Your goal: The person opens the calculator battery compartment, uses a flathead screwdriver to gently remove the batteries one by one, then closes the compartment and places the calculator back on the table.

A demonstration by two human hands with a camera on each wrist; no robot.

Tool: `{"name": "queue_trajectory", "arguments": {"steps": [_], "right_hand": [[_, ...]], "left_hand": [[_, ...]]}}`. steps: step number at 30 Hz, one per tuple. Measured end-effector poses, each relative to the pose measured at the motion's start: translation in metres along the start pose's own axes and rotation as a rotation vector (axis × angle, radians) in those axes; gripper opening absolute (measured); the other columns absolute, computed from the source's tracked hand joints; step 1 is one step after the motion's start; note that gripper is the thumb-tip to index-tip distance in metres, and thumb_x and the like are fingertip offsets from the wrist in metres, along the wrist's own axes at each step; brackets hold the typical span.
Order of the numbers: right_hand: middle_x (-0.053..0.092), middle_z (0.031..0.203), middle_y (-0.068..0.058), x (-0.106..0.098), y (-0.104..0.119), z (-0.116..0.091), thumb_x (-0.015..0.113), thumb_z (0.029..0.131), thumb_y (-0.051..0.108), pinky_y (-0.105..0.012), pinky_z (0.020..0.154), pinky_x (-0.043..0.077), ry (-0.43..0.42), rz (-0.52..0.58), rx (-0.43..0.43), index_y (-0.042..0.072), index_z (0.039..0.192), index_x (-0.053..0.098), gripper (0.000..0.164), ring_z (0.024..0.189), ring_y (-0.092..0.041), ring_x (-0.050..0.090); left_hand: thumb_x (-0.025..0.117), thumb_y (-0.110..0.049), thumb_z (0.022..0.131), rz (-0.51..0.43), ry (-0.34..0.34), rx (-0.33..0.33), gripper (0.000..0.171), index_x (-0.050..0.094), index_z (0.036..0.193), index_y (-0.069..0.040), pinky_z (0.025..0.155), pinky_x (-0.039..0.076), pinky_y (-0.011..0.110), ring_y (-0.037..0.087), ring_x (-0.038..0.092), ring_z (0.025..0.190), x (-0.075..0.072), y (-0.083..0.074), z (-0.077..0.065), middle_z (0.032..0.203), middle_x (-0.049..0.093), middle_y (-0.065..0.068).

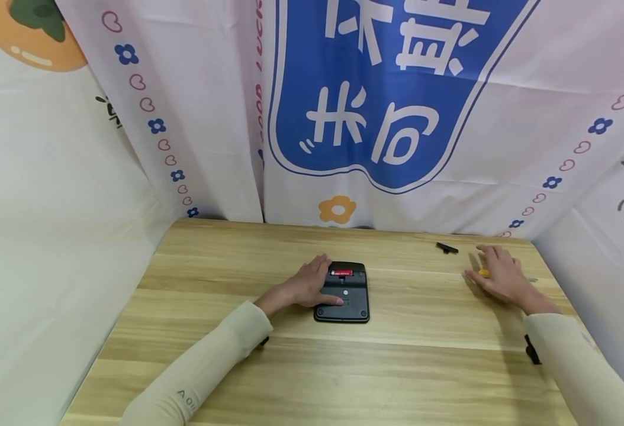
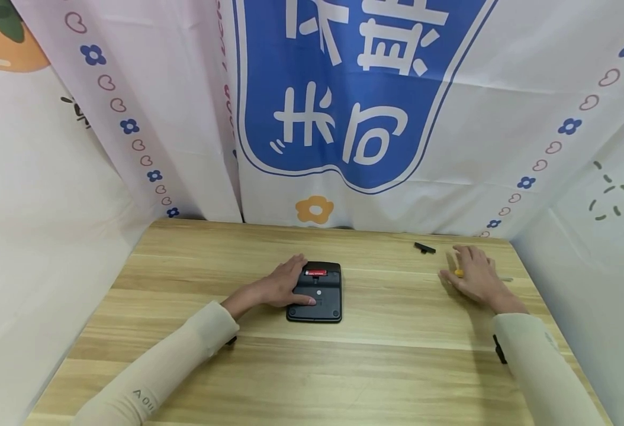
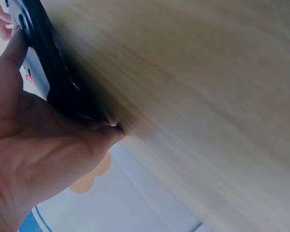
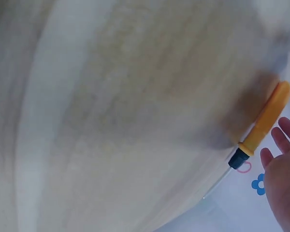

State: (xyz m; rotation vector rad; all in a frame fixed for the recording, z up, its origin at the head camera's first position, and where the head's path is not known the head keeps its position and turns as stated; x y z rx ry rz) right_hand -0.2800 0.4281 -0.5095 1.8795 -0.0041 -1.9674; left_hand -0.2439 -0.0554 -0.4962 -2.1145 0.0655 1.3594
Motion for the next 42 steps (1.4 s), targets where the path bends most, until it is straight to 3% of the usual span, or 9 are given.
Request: {"name": "queue_trajectory", "arguments": {"steps": [8, 14, 21, 27, 42], "right_hand": [[0.037, 0.151, -0.043, -0.008, 0.002, 0.003, 0.064, 0.104, 0.043, -0.083, 0.107, 0.027, 0.013, -0.034, -0.014, -0.011, 0.156, 0.032, 0.082, 0.136, -0.065, 0.036], [0.039, 0.152, -0.043, -0.014, 0.005, 0.007, 0.068, 0.102, 0.04, -0.08, 0.106, 0.034, -0.019, -0.053, -0.051, -0.011, 0.157, 0.033, 0.083, 0.133, -0.066, 0.04], [0.034, 0.158, -0.041, -0.018, 0.012, 0.009, 0.07, 0.101, 0.043, -0.077, 0.111, 0.032, -0.007, -0.061, -0.084, -0.012, 0.159, 0.031, 0.089, 0.14, -0.064, 0.036], [0.032, 0.161, -0.039, -0.021, 0.027, 0.015, 0.071, 0.1, 0.045, -0.075, 0.115, 0.03, 0.002, -0.07, -0.121, -0.012, 0.159, 0.032, 0.091, 0.144, -0.061, 0.034], [0.037, 0.162, -0.035, -0.021, 0.064, 0.025, 0.074, 0.098, 0.037, -0.072, 0.117, 0.03, 0.012, -0.065, -0.226, -0.005, 0.163, 0.032, 0.087, 0.144, -0.058, 0.038]], "left_hand": [[0.07, -0.057, 0.099, -0.008, 0.011, 0.003, 0.104, 0.017, 0.167, 0.003, 0.133, 0.013, 0.051, 0.034, 0.01, 0.164, -0.001, -0.001, -0.001, 0.176, 0.009, 0.022], [0.07, -0.056, 0.099, -0.02, 0.0, 0.015, 0.104, 0.018, 0.165, 0.005, 0.132, 0.014, 0.054, 0.037, 0.011, 0.163, 0.002, 0.002, 0.002, 0.175, 0.011, 0.024], [0.071, -0.06, 0.097, -0.024, 0.011, -0.002, 0.11, 0.014, 0.168, 0.001, 0.133, 0.01, 0.051, 0.033, 0.007, 0.165, 0.01, 0.009, 0.01, 0.177, 0.006, 0.02], [0.07, -0.057, 0.098, -0.004, 0.006, 0.004, 0.105, 0.018, 0.166, 0.003, 0.132, 0.014, 0.051, 0.035, 0.011, 0.164, 0.003, 0.002, 0.003, 0.176, 0.01, 0.022], [0.069, -0.055, 0.1, -0.008, 0.005, 0.012, 0.103, 0.017, 0.166, 0.004, 0.132, 0.014, 0.052, 0.035, 0.01, 0.164, 0.003, 0.003, 0.002, 0.176, 0.01, 0.023]]}}
Point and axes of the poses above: each hand's wrist, its own z-axis towards the middle knuckle, its own x-axis out of the palm, y = z × x, the point moved 3 cm from there along z, towards the middle knuckle
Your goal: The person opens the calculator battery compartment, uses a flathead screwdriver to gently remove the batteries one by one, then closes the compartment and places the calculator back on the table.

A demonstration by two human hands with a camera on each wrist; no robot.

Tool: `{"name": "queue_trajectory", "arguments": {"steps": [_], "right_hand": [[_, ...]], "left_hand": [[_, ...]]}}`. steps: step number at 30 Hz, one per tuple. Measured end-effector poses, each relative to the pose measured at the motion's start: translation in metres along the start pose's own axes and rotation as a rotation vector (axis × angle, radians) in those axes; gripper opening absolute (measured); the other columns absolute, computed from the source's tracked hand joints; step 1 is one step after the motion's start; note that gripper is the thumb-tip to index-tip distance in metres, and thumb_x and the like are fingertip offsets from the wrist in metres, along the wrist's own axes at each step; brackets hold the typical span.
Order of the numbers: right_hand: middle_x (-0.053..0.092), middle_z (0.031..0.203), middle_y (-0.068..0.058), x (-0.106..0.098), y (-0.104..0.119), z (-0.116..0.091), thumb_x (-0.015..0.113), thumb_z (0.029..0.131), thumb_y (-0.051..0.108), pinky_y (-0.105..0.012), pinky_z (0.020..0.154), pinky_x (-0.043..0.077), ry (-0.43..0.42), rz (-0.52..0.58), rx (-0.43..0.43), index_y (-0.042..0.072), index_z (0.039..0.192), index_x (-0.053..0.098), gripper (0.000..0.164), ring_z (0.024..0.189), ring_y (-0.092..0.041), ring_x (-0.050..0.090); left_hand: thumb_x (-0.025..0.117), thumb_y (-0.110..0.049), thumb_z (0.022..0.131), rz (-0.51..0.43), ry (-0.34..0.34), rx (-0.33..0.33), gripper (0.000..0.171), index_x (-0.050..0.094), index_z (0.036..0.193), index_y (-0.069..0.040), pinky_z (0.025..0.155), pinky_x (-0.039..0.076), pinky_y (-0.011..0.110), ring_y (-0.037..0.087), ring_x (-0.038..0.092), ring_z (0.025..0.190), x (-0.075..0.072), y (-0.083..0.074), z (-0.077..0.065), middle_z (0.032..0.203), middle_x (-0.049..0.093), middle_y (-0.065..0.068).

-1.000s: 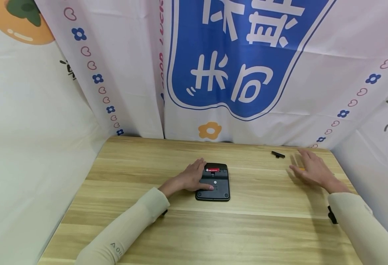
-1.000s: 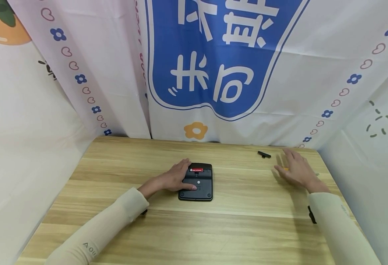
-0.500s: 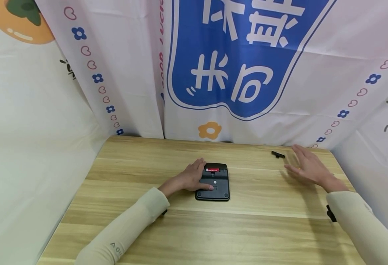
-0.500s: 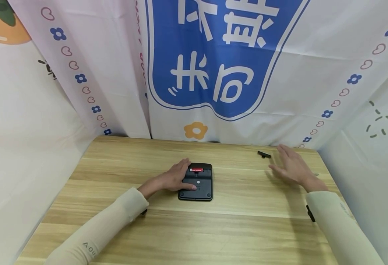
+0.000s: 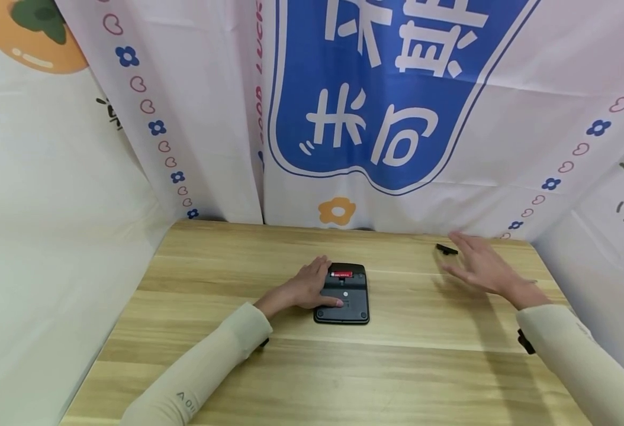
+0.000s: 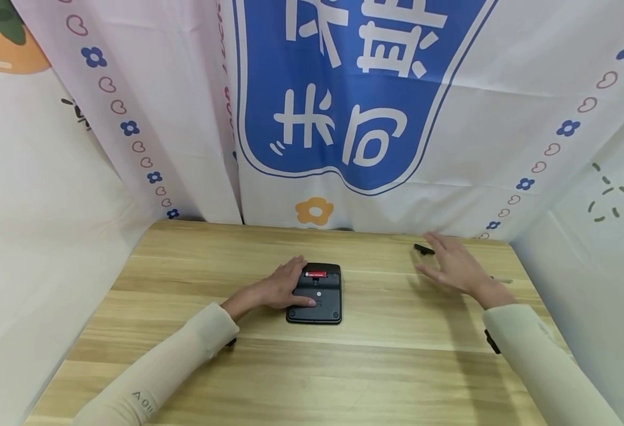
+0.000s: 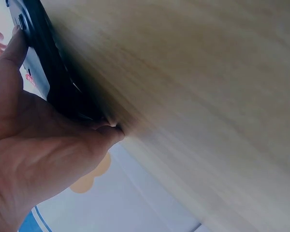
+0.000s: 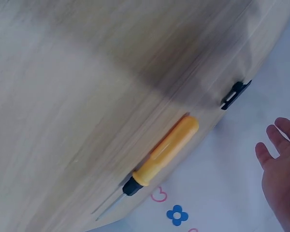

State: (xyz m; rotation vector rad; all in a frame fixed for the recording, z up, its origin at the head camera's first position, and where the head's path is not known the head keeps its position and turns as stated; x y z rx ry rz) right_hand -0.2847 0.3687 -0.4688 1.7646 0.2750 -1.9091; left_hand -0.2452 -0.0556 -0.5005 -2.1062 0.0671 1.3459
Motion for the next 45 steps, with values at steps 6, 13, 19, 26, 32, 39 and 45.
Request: {"name": "queue_trajectory", "arguments": {"steps": [6, 13, 19, 26, 32, 39, 45], "right_hand": [[0.041, 0.159, -0.034, -0.001, 0.012, 0.007, 0.076, 0.097, 0.035, -0.072, 0.116, 0.033, -0.006, -0.009, -0.044, -0.004, 0.161, 0.037, 0.084, 0.142, -0.057, 0.041], [0.044, 0.158, -0.03, -0.001, 0.028, 0.015, 0.076, 0.096, 0.036, -0.07, 0.115, 0.034, -0.015, -0.019, -0.095, -0.006, 0.158, 0.041, 0.083, 0.143, -0.053, 0.043], [0.047, 0.157, -0.029, 0.0, 0.045, 0.022, 0.076, 0.096, 0.039, -0.07, 0.114, 0.038, -0.041, -0.036, -0.153, -0.006, 0.156, 0.044, 0.082, 0.142, -0.05, 0.047], [0.048, 0.156, -0.028, -0.002, 0.067, 0.032, 0.074, 0.098, 0.039, -0.069, 0.115, 0.038, -0.042, -0.037, -0.196, -0.005, 0.156, 0.045, 0.078, 0.142, -0.049, 0.047], [0.051, 0.155, -0.027, -0.001, 0.081, 0.038, 0.074, 0.099, 0.037, -0.067, 0.115, 0.04, -0.04, -0.052, -0.232, -0.005, 0.155, 0.047, 0.076, 0.142, -0.047, 0.05], [0.048, 0.159, -0.025, 0.0, 0.093, 0.042, 0.07, 0.102, 0.042, -0.064, 0.119, 0.038, 0.024, -0.045, -0.194, -0.002, 0.158, 0.044, 0.075, 0.145, -0.045, 0.047], [0.049, 0.158, -0.024, 0.0, 0.101, 0.049, 0.069, 0.104, 0.04, -0.061, 0.118, 0.041, 0.025, -0.052, -0.223, -0.002, 0.157, 0.046, 0.072, 0.144, -0.043, 0.049]], "left_hand": [[0.07, -0.056, 0.099, -0.004, -0.004, -0.007, 0.104, 0.017, 0.166, 0.003, 0.133, 0.013, 0.051, 0.034, 0.011, 0.164, -0.004, -0.002, -0.001, 0.176, 0.01, 0.022], [0.07, -0.057, 0.099, -0.007, -0.009, -0.009, 0.104, 0.018, 0.166, 0.003, 0.132, 0.014, 0.051, 0.034, 0.011, 0.164, -0.004, -0.003, -0.002, 0.176, 0.011, 0.022], [0.07, -0.055, 0.1, -0.014, -0.004, -0.005, 0.103, 0.017, 0.166, 0.003, 0.132, 0.014, 0.051, 0.034, 0.01, 0.164, -0.003, -0.002, -0.002, 0.176, 0.01, 0.022], [0.07, -0.053, 0.1, -0.022, -0.002, 0.002, 0.102, 0.017, 0.166, 0.004, 0.132, 0.014, 0.052, 0.035, 0.01, 0.164, -0.001, -0.001, -0.001, 0.176, 0.01, 0.023], [0.07, -0.056, 0.099, -0.023, -0.003, -0.001, 0.104, 0.017, 0.166, 0.003, 0.132, 0.014, 0.052, 0.034, 0.011, 0.164, -0.002, -0.002, -0.002, 0.176, 0.01, 0.022], [0.071, -0.056, 0.098, -0.025, -0.004, -0.008, 0.105, 0.017, 0.167, 0.002, 0.133, 0.013, 0.051, 0.034, 0.01, 0.164, 0.001, 0.001, 0.001, 0.176, 0.009, 0.021], [0.071, -0.055, 0.098, -0.016, -0.012, -0.005, 0.103, 0.019, 0.166, 0.003, 0.132, 0.013, 0.053, 0.036, 0.011, 0.164, 0.002, 0.002, 0.003, 0.176, 0.011, 0.023]]}}
Point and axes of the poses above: each hand's wrist, its own z-axis towards the middle knuckle, its own x-axis out of the palm, y = z × x, the point moved 3 cm from there along z, towards the middle knuckle
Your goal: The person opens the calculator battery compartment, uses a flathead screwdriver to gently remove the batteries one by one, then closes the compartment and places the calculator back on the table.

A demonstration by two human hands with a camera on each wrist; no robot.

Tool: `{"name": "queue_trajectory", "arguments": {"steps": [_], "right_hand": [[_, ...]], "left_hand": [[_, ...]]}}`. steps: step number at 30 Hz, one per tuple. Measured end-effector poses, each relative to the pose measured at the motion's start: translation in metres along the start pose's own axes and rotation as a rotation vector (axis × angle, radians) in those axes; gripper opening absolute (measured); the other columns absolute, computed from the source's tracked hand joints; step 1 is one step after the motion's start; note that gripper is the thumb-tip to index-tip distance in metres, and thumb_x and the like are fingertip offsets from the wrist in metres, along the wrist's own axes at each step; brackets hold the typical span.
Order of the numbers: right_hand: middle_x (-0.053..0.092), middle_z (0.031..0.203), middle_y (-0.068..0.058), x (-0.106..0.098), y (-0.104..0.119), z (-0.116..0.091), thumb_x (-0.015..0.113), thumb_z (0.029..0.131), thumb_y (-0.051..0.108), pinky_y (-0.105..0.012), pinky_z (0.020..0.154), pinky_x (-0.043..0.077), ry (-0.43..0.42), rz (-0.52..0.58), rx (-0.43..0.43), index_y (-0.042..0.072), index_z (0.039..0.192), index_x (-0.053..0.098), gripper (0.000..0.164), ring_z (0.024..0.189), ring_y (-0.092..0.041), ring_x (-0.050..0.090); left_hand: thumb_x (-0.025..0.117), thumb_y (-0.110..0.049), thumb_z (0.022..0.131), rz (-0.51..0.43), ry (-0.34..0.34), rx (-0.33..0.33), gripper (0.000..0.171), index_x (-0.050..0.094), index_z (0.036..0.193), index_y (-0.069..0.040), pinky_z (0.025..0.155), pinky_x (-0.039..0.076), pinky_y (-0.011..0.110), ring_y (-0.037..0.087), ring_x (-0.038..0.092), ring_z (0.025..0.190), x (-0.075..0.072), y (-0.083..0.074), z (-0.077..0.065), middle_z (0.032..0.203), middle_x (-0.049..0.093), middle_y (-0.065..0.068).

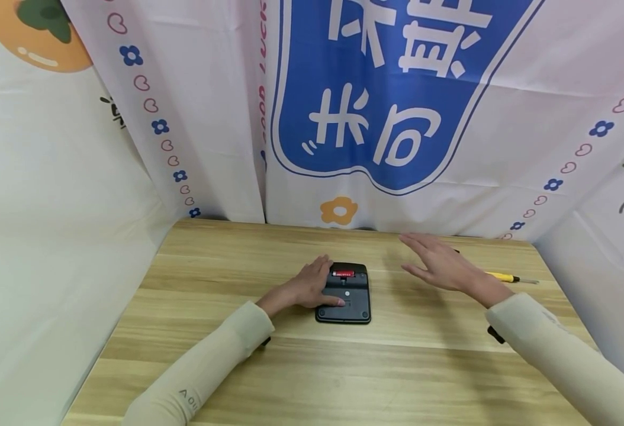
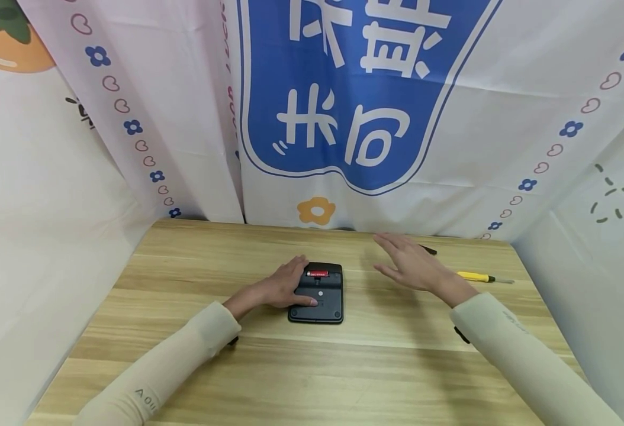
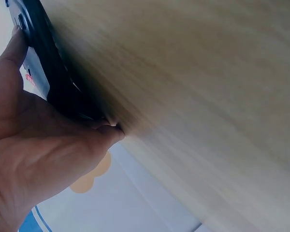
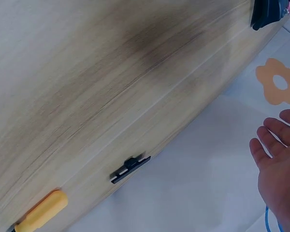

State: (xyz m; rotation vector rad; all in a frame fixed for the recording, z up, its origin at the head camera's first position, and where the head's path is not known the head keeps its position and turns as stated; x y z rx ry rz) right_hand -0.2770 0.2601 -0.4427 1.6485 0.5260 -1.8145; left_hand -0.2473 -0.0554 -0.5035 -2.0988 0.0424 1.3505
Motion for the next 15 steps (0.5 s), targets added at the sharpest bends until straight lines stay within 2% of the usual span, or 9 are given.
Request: {"name": "queue_trajectory", "arguments": {"steps": [15], "right_hand": [[0.049, 0.159, -0.024, 0.0, 0.032, 0.016, 0.067, 0.105, 0.038, -0.061, 0.119, 0.04, -0.033, -0.004, -0.125, -0.002, 0.157, 0.046, 0.07, 0.144, -0.044, 0.05]], "left_hand": [[0.07, -0.057, 0.099, 0.007, 0.013, -0.006, 0.104, 0.017, 0.167, 0.002, 0.132, 0.014, 0.051, 0.034, 0.011, 0.164, -0.004, -0.004, -0.005, 0.176, 0.01, 0.021]]}}
Point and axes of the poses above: each hand's wrist, its own z-axis towards the middle knuckle, its own x-axis out of the palm, y = z × x, the point moved 3 cm from there along z, towards the middle knuckle
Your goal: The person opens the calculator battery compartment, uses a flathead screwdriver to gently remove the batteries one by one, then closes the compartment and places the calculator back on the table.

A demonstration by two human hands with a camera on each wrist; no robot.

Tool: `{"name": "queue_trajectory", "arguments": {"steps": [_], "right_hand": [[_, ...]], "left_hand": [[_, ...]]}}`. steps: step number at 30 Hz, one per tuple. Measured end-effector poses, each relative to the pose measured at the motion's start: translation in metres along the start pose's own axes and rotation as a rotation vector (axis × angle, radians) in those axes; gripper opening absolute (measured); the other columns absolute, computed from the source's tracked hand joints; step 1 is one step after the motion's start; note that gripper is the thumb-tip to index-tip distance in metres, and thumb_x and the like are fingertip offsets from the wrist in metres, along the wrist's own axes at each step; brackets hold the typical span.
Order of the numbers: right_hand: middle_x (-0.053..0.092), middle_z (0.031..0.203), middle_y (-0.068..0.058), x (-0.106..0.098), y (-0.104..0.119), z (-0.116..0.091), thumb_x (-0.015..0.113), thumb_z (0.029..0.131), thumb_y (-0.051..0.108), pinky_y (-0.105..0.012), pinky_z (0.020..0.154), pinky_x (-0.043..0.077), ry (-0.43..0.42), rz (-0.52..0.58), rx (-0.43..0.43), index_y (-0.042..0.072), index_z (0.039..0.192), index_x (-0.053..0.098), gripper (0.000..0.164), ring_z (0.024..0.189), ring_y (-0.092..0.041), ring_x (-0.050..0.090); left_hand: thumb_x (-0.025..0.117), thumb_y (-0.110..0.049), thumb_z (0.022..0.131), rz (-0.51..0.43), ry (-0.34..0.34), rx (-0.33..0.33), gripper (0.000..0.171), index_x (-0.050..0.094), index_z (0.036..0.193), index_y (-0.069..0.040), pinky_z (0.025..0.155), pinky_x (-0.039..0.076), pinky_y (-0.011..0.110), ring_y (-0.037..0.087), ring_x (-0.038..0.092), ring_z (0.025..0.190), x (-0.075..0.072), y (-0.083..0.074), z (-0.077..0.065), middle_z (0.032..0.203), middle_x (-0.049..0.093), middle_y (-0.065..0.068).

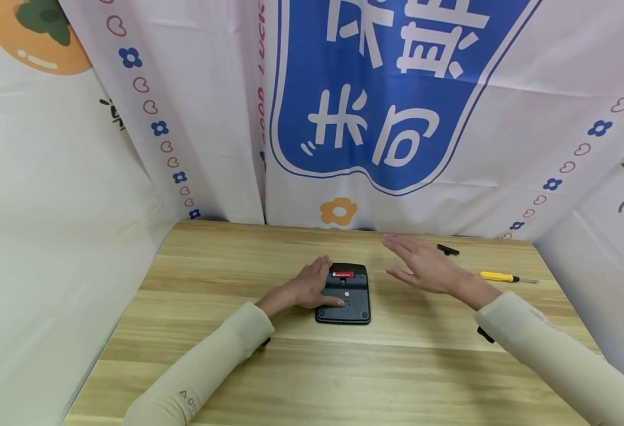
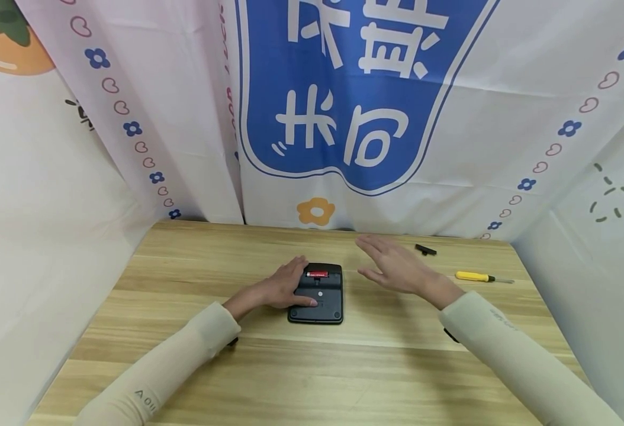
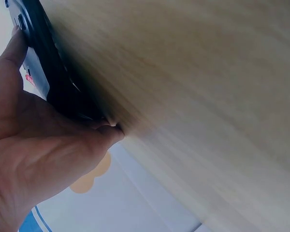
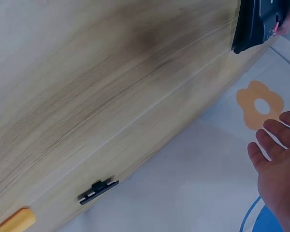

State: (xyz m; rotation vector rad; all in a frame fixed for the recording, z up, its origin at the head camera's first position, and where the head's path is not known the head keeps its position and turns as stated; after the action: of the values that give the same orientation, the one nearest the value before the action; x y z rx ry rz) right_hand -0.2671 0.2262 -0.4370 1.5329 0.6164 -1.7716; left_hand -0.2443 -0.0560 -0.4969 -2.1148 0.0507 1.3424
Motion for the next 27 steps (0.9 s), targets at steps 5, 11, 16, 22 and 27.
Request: {"name": "queue_trajectory", "arguments": {"steps": [5, 11, 16, 22, 27], "right_hand": [[0.048, 0.16, -0.023, 0.001, 0.008, 0.004, 0.065, 0.106, 0.038, -0.06, 0.121, 0.038, 0.012, 0.02, -0.019, -0.002, 0.158, 0.045, 0.069, 0.146, -0.043, 0.048], [0.05, 0.159, -0.023, 0.002, 0.017, 0.009, 0.064, 0.107, 0.039, -0.059, 0.12, 0.04, 0.033, 0.064, -0.011, -0.001, 0.159, 0.044, 0.068, 0.146, -0.042, 0.048], [0.051, 0.157, -0.023, 0.005, 0.025, 0.015, 0.066, 0.106, 0.034, -0.056, 0.119, 0.042, 0.03, 0.08, -0.018, -0.001, 0.157, 0.047, 0.065, 0.145, -0.04, 0.05], [0.053, 0.156, -0.022, 0.012, 0.033, 0.022, 0.065, 0.107, 0.034, -0.054, 0.118, 0.044, 0.037, 0.088, -0.042, -0.001, 0.157, 0.048, 0.063, 0.144, -0.038, 0.052], [0.055, 0.154, -0.02, 0.018, 0.039, 0.026, 0.064, 0.108, 0.036, -0.052, 0.117, 0.046, 0.042, 0.082, -0.046, 0.001, 0.156, 0.049, 0.062, 0.141, -0.036, 0.055]], "left_hand": [[0.07, -0.056, 0.099, -0.009, 0.002, -0.004, 0.103, 0.017, 0.167, 0.002, 0.132, 0.013, 0.052, 0.034, 0.01, 0.164, 0.0, -0.001, 0.001, 0.176, 0.009, 0.022], [0.069, -0.056, 0.1, -0.005, 0.02, -0.017, 0.105, 0.014, 0.167, 0.002, 0.133, 0.011, 0.051, 0.034, 0.008, 0.164, 0.004, 0.003, 0.004, 0.177, 0.006, 0.022], [0.069, -0.056, 0.1, -0.007, 0.022, -0.015, 0.105, 0.013, 0.168, 0.002, 0.133, 0.01, 0.05, 0.034, 0.007, 0.164, 0.004, 0.003, 0.004, 0.177, 0.005, 0.021], [0.069, -0.055, 0.1, 0.0, 0.008, 0.007, 0.103, 0.017, 0.166, 0.003, 0.132, 0.014, 0.052, 0.035, 0.011, 0.164, 0.001, 0.001, 0.002, 0.176, 0.009, 0.023], [0.07, -0.056, 0.1, 0.004, 0.002, 0.004, 0.103, 0.018, 0.166, 0.003, 0.132, 0.015, 0.053, 0.036, 0.012, 0.164, 0.001, 0.001, 0.001, 0.176, 0.01, 0.023]]}}
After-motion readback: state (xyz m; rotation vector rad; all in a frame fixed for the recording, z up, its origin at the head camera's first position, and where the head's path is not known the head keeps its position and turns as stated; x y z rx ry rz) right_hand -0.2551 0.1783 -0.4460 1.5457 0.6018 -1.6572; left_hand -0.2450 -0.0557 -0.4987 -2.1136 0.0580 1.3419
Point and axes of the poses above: each hand's wrist, its own z-axis towards the middle knuckle, its own x-axis out of the palm, y = z × x, the point moved 3 cm from there along z, towards the middle knuckle
